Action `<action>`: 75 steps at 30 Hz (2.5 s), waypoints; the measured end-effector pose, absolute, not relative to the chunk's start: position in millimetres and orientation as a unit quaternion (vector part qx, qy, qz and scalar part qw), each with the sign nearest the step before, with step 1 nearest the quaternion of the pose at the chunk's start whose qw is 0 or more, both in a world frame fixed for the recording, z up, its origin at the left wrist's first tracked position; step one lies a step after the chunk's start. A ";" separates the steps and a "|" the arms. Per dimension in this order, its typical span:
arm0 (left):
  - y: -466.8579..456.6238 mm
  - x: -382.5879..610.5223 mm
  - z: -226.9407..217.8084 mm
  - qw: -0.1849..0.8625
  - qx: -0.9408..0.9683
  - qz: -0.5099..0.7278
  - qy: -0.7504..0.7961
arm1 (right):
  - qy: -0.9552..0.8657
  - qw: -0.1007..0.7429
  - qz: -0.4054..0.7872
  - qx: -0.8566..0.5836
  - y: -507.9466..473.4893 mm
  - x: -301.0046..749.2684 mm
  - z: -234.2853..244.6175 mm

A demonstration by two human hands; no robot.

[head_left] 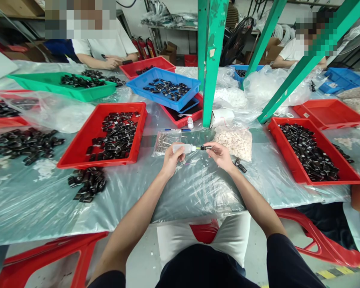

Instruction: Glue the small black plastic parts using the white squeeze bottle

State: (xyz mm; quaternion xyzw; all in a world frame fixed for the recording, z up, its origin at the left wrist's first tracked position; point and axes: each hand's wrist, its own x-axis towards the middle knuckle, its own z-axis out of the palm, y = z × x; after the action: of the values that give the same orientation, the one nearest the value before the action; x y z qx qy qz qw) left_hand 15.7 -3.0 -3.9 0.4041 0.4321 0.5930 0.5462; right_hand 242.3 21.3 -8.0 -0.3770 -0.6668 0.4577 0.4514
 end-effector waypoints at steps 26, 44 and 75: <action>-22.3 18.3 0.6 0.516 0.754 0.227 0.337 | -0.552 0.510 0.514 -0.413 31.0 246.0 -7.3; -4.9 2.5 -7.6 0.383 0.752 0.318 0.432 | -0.570 0.497 0.510 -0.409 29.2 245.1 -7.0; -9.0 24.5 -30.9 0.112 0.886 0.188 0.408 | -0.627 0.467 0.476 -0.403 27.0 242.6 -9.3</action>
State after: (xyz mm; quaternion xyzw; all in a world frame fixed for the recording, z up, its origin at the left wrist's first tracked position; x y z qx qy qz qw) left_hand 24.5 -9.0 -30.9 0.8862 0.4080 0.1884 0.1123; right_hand 242.6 27.0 -9.3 -0.4029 -0.6271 0.4755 0.4672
